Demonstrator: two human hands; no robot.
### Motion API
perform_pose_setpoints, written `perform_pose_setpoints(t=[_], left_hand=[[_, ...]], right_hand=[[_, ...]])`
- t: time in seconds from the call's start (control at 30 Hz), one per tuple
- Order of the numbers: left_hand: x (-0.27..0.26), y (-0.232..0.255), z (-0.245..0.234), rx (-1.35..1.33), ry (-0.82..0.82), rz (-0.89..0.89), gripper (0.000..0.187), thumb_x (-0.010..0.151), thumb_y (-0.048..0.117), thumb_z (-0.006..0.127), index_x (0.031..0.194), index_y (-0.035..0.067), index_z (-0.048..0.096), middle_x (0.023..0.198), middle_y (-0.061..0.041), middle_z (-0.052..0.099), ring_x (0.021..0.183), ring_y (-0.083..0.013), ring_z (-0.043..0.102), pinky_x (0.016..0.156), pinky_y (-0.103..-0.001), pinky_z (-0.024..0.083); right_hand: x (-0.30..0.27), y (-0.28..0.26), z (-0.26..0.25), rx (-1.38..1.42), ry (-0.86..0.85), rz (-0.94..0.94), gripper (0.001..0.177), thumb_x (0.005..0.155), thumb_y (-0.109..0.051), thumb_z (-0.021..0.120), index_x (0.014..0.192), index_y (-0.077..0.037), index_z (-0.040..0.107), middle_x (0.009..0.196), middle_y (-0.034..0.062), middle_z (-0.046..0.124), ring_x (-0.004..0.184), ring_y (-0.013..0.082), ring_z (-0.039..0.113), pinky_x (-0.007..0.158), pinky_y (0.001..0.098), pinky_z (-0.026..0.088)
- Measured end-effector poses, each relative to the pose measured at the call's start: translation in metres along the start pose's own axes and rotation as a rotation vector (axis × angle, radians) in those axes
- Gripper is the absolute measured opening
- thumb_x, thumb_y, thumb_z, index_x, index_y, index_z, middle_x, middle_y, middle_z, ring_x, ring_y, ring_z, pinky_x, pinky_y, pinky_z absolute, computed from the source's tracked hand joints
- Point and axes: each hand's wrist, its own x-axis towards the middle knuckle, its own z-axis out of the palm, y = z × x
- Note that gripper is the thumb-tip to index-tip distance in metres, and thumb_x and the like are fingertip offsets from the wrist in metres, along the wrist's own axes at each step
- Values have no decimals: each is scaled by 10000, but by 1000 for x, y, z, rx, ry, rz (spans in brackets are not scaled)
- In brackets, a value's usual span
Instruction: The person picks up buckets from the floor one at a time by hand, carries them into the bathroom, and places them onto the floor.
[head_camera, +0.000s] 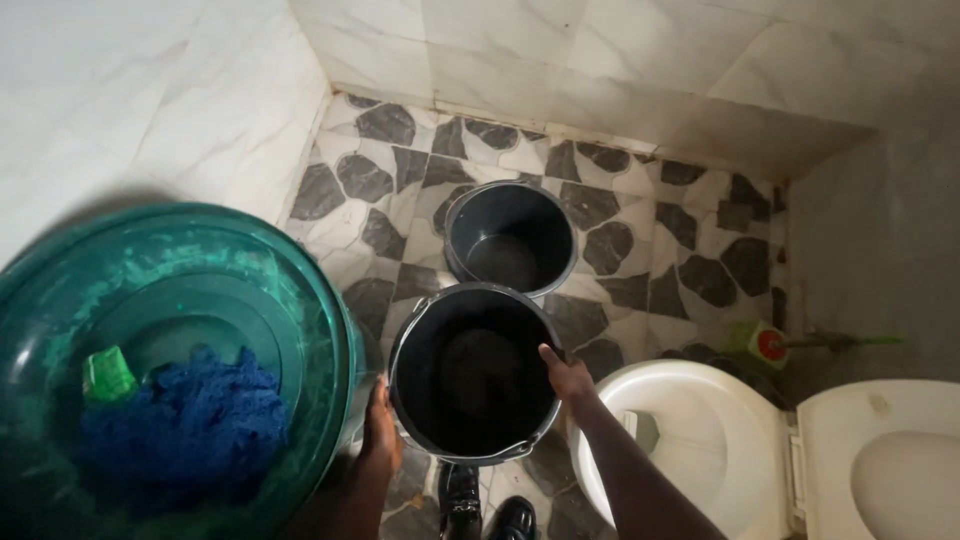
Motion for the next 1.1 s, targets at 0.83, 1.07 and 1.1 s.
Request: perform_pose_setpoints(t=[0.83, 1.07, 1.1], left_hand=[[-55, 28, 59, -25, -58, 43, 751, 976, 601, 468, 1489, 58, 551, 1568, -159, 574, 1435, -306, 489, 1195, -467, 299], [1, 2, 46, 34, 33, -22, 743, 969, 632, 392, 1527, 150, 480, 1571, -49, 515, 1408, -241, 451, 1142, -495, 298], [11, -4, 42, 25, 30, -9, 748, 970, 639, 396, 1525, 145, 479, 1556, -42, 519, 1389, -236, 457, 1115, -488, 329]], right_hand=[[0, -4, -56, 1, -43, -83, 522, 958, -418, 723, 1127, 74, 688, 860, 110, 532, 765, 231, 513, 645, 420, 450], [29, 4, -41, 150, -189, 1, 428, 902, -371, 718, 1197, -61, 702, 891, 71, 643, 808, 204, 599, 726, 408, 520], [36, 9, -37, 173, -233, 15, 428, 894, -359, 710, 1211, -73, 688, 910, 70, 655, 824, 205, 621, 734, 426, 537]])
